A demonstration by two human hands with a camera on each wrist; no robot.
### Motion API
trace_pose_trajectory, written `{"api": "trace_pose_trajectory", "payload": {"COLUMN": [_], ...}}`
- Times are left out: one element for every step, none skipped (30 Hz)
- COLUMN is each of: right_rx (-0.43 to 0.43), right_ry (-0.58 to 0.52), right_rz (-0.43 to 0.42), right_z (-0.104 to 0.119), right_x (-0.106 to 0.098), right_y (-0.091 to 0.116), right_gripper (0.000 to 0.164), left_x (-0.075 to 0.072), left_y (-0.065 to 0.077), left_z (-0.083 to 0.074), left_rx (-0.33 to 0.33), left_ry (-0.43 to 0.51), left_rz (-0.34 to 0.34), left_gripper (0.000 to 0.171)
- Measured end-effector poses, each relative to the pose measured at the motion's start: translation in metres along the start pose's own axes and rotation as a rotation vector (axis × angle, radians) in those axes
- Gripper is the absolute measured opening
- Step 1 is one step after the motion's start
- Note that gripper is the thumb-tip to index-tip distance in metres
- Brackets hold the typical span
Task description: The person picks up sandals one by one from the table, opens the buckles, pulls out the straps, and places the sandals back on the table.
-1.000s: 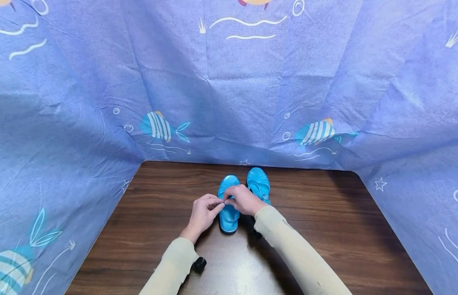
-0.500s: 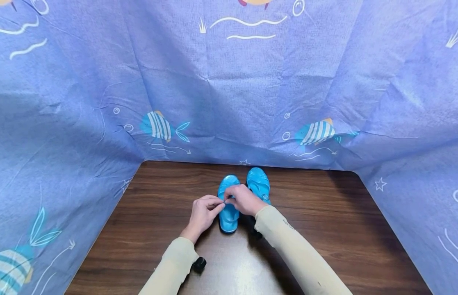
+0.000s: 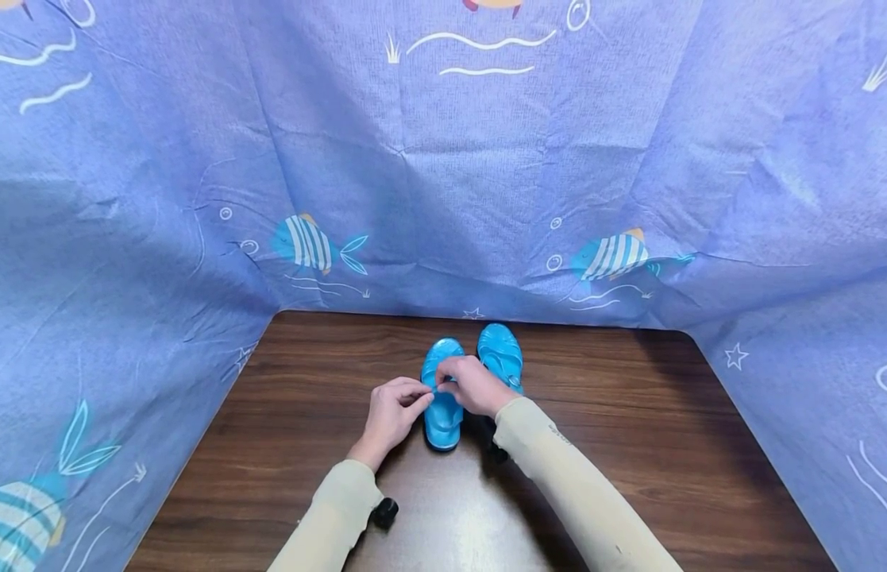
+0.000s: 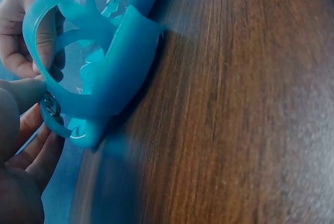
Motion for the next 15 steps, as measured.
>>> {"api": "trace_pose_trajectory", "payload": {"right_rx": [0.004,0.007,0.008,0.006,0.006,0.006,0.006,0.006,0.007,0.004,0.011,0.015,0.014,0.014,0.015], "right_ry": [0.0,0.002,0.004,0.007,0.009,0.011,0.012,0.011,0.012,0.013,0.011,0.011,0.012,0.01,0.005], "right_rz": [0.002,0.003,0.003,0.001,-0.001,-0.004,-0.007,-0.009,-0.012,-0.015,-0.013,-0.011,-0.006,0.002,0.014], "right_z": [-0.0003,-0.0007,-0.0012,-0.0016,-0.002,-0.0024,-0.0027,-0.0031,-0.0033,-0.0034,-0.0035,-0.0036,-0.0036,-0.0036,-0.003], "right_x": [0.0003,0.0007,0.0011,0.0014,0.0017,0.002,0.0022,0.0025,0.0027,0.0027,0.0027,0.0027,0.0029,0.0031,0.0032], "right_y": [0.0001,0.0,0.0,0.0,0.0,0.0002,0.0003,0.0005,0.0006,0.0009,0.0011,0.0013,0.0015,0.0017,0.002], "right_gripper": [0.006,0.006,0.007,0.007,0.008,0.009,0.009,0.01,0.011,0.011,0.011,0.011,0.01,0.008,0.007], "left_x": [0.0001,0.0001,0.0003,0.0004,0.0005,0.0006,0.0007,0.0008,0.0009,0.001,0.0012,0.0013,0.0015,0.0015,0.0017], "left_y": [0.0003,0.0004,0.0007,0.0009,0.0011,0.0013,0.0015,0.0016,0.0016,0.0015,0.0014,0.0011,0.001,0.0008,0.0007], "left_z": [0.0002,0.0005,0.0007,0.0011,0.0013,0.0013,0.0015,0.0014,0.0014,0.0014,0.0015,0.0016,0.0015,0.0013,0.0013], "left_rx": [0.001,0.001,0.004,0.006,0.008,0.011,0.011,0.013,0.014,0.014,0.014,0.012,0.013,0.015,0.017], "left_ry": [0.0,-0.001,-0.001,-0.002,-0.003,-0.003,-0.003,-0.003,-0.001,0.001,0.003,0.006,0.008,0.01,0.011], "left_rz": [-0.002,-0.003,-0.006,-0.008,-0.011,-0.014,-0.017,-0.02,-0.02,-0.02,-0.018,-0.016,-0.015,-0.014,-0.012], "left_gripper": [0.012,0.012,0.011,0.011,0.011,0.01,0.01,0.01,0.011,0.011,0.011,0.011,0.01,0.01,0.009]}}
Point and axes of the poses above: each hand's wrist, its own y-axis away from the middle knuckle, its own x-axis out of the palm, z = x × y, the point moved 3 cm from there along -y, towards the middle knuckle, and after that the axes turned 6 degrees about -x, right-handed, at the moved point
